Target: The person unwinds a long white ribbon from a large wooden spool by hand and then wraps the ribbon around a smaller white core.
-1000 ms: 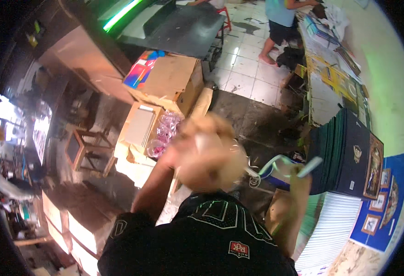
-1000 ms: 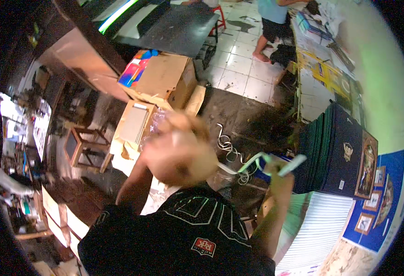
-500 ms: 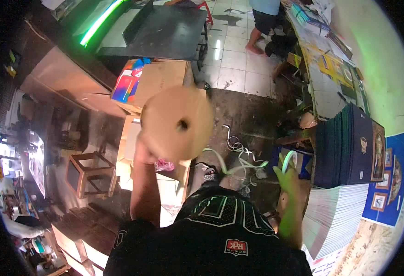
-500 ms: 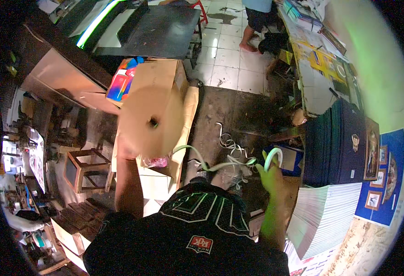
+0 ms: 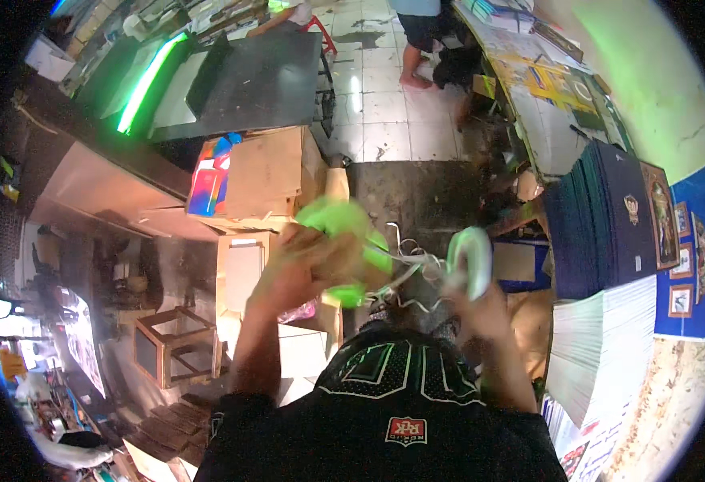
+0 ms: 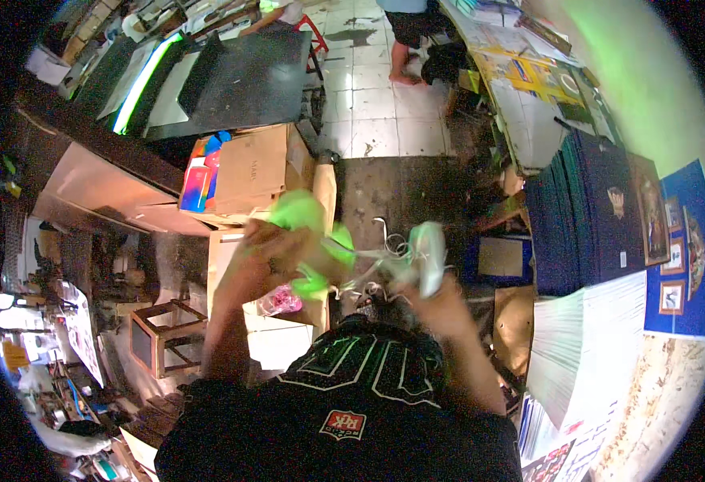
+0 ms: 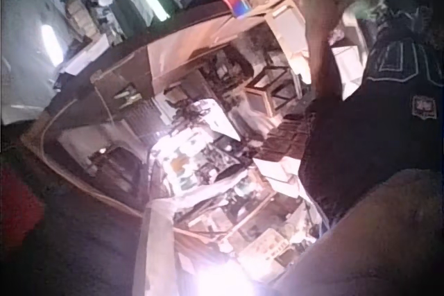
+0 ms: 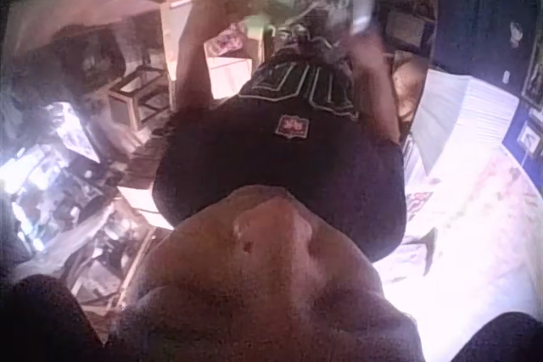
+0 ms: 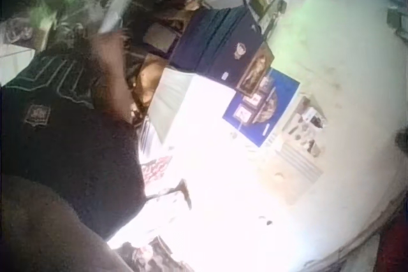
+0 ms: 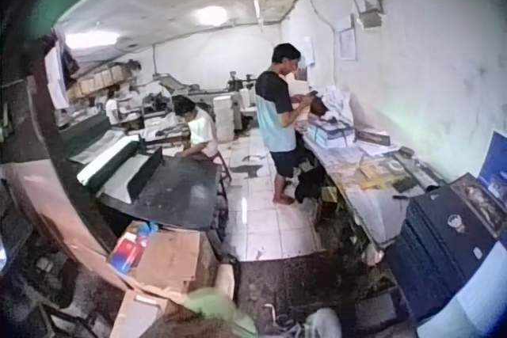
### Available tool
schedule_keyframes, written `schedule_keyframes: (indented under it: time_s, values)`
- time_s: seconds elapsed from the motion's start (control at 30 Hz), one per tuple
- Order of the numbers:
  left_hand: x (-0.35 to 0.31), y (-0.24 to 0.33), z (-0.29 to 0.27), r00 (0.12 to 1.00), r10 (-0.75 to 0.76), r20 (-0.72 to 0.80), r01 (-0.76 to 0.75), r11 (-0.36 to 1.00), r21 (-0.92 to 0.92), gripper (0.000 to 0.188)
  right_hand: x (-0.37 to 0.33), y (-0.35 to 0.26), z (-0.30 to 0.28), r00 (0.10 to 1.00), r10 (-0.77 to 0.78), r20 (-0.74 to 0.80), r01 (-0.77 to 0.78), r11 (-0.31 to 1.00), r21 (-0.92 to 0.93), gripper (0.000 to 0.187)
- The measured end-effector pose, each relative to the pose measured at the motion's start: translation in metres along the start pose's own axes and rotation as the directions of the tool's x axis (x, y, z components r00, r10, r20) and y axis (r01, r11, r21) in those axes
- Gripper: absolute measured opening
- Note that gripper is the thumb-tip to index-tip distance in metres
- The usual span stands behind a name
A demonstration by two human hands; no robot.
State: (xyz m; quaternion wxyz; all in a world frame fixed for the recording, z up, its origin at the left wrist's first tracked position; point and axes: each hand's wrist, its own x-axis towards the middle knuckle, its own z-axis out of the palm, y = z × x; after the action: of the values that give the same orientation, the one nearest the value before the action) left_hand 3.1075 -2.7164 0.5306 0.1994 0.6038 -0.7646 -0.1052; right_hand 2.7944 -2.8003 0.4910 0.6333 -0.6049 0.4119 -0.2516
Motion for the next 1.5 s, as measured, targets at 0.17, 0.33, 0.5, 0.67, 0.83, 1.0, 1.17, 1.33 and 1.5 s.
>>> schedule_keyframes:
  time_s: [0.17,0.33,0.5,0.67,0.83,1.0,1.17,1.33,1.5]
  values:
    - [0.000,-0.088,0.062,0.981,-0.172,-0.084,0.067,0.720,-0.690,0.044,0.008,0.031,-0.022,0.937,0.275,0.215,-0.123,0.837,-0.534,0.056]
    - [0.036,-0.044,0.033,0.850,-0.071,0.522,0.235,0.938,-0.254,0.043,-0.049,0.032,-0.078,0.981,-0.094,-0.169,0.166,0.857,0.488,0.034]
    - [0.061,-0.051,0.061,0.742,-0.593,-0.312,0.108,0.565,-0.818,0.037,-0.048,0.024,-0.070,0.957,0.270,0.104,-0.181,0.840,-0.511,0.046]
    - [0.056,-0.065,0.052,0.862,-0.080,0.500,0.243,0.932,-0.270,0.038,-0.066,0.022,-0.114,0.863,-0.293,-0.412,0.150,0.927,-0.345,0.038]
    - [0.070,-0.032,0.039,0.884,-0.407,-0.229,-0.004,0.484,-0.875,0.051,-0.058,0.086,-0.106,0.942,0.315,-0.116,-0.268,0.498,-0.824,0.058]
    - [0.061,0.029,0.052,0.728,-0.681,-0.081,-0.138,-0.031,-0.990,0.052,-0.023,0.041,-0.056,0.967,0.214,-0.135,-0.234,0.960,-0.154,0.076]
    - [0.082,0.098,0.066,0.859,-0.455,-0.235,0.010,0.474,-0.880,0.095,0.015,0.043,-0.008,0.951,-0.044,0.307,-0.078,0.924,0.375,0.057]
    - [0.091,0.060,0.026,0.932,-0.087,-0.350,0.132,0.986,0.105,0.057,-0.015,-0.017,-0.016,0.867,0.110,0.486,-0.057,0.991,-0.122,0.038]
    - [0.050,-0.021,0.032,0.924,-0.009,0.382,0.243,0.785,-0.570,0.053,-0.017,-0.038,-0.055,0.948,0.221,-0.230,-0.269,0.941,-0.203,0.035]
